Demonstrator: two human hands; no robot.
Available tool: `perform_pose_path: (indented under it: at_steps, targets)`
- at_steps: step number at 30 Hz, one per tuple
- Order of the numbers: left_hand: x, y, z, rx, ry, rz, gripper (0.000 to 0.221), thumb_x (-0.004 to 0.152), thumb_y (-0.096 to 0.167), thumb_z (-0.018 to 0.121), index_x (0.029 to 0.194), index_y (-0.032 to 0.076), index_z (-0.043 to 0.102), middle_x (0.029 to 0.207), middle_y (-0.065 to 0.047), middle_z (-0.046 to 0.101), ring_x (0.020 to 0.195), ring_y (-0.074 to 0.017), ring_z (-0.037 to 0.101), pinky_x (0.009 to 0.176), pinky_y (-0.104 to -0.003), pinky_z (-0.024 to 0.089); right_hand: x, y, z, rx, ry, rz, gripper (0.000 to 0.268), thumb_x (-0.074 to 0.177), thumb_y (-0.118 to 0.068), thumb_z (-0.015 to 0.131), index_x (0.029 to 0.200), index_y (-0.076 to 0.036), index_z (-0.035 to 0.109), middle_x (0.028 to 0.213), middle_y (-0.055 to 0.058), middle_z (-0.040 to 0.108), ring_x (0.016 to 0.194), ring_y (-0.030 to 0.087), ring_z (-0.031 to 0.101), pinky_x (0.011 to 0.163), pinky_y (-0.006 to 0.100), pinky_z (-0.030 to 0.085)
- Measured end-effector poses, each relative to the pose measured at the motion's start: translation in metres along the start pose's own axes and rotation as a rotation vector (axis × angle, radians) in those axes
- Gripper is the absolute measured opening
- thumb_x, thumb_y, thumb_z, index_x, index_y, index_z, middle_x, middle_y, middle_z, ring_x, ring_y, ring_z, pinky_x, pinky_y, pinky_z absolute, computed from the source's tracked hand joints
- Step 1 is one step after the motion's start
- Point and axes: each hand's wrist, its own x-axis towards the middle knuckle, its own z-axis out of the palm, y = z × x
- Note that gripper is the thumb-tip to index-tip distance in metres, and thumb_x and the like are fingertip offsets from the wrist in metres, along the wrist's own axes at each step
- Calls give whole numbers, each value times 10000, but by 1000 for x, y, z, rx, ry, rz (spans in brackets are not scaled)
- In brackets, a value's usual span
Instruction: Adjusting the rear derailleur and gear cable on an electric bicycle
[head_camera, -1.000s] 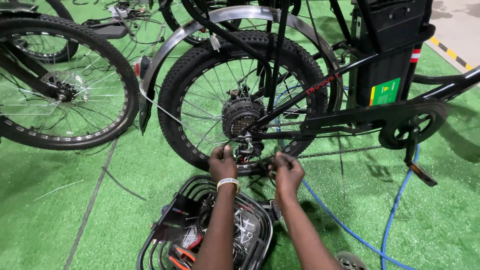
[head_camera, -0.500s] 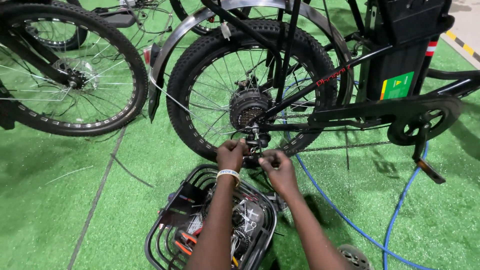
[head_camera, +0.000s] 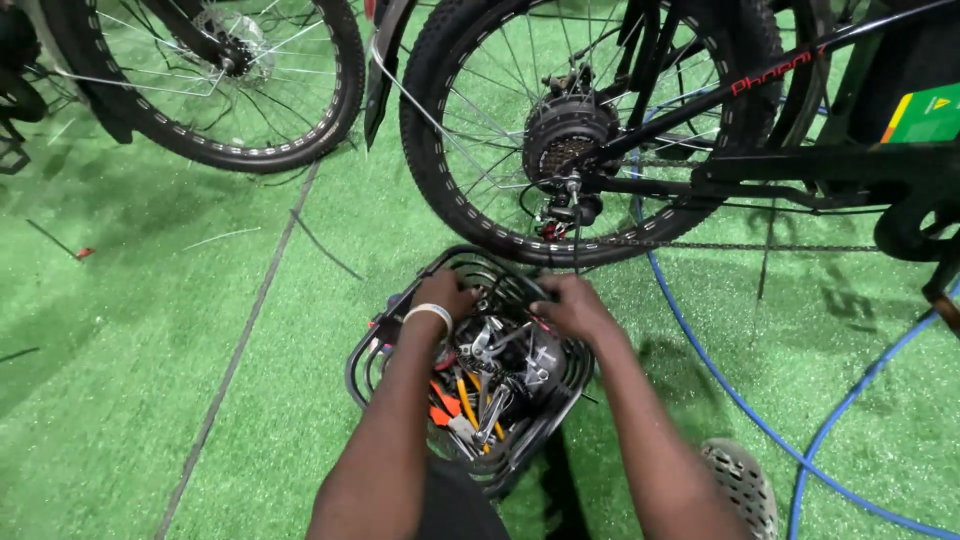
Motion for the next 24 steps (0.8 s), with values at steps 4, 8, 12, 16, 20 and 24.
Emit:
perform_pose_path:
  at_steps: [4,8,12,16,20,24]
  targets:
    - [4,10,46,125,-88,74,283,809,315,641,1046,189,731,1086,-108,712,1101,-341,641,923,-455,540,7,27,-2,78,80,-5,328,789,-245,712,1116,-214,714,1087,134,712,1107,370,611,972,476,489]
    - [8,43,78,70,-109,161,319,813,287,634,1081,136,718,1102,-150,701,1120,-381,626,957,-457,521,-7,1,-14,77,167,-101,321,797,-269,709,1112,-213,723,1018,116,729,1047,364,641,921,475,505]
    - [24,46,95,-81,-33,-55,329,771,344,696,962,80,739,949,-190,715,983,-395,673,822,-492,572,-9,2,-24,221,356,-134,223,803,-251,742,1026,-250,759,910,54,746,977,265,680,865,397,532]
    - [-4,84,80,94,-84,-12,425,734,343,699,1025,34,719,1046,-224,700,1059,-404,646,878,-510,543,-20,-5,-45,659,542,-115,147,876,-101,646,993,-103,735,810,110,739,694,176,707,659,299,565]
    - [-10,92,96,154,-51,-52,377,747,335,707,989,46,727,1012,-184,715,1047,-380,659,877,-490,542,-30,-6,-50,784,599,-45,157,902,-104,611,1019,-65,708,851,124,739,678,160,690,595,247,516]
    - [-14,88,109,47,10,-158,394,710,332,707,1015,83,727,1026,-141,724,1059,-347,662,878,-495,539,-33,-6,-39,931,617,17,172,896,-117,611,1030,-49,696,857,130,738,667,143,671,569,218,505]
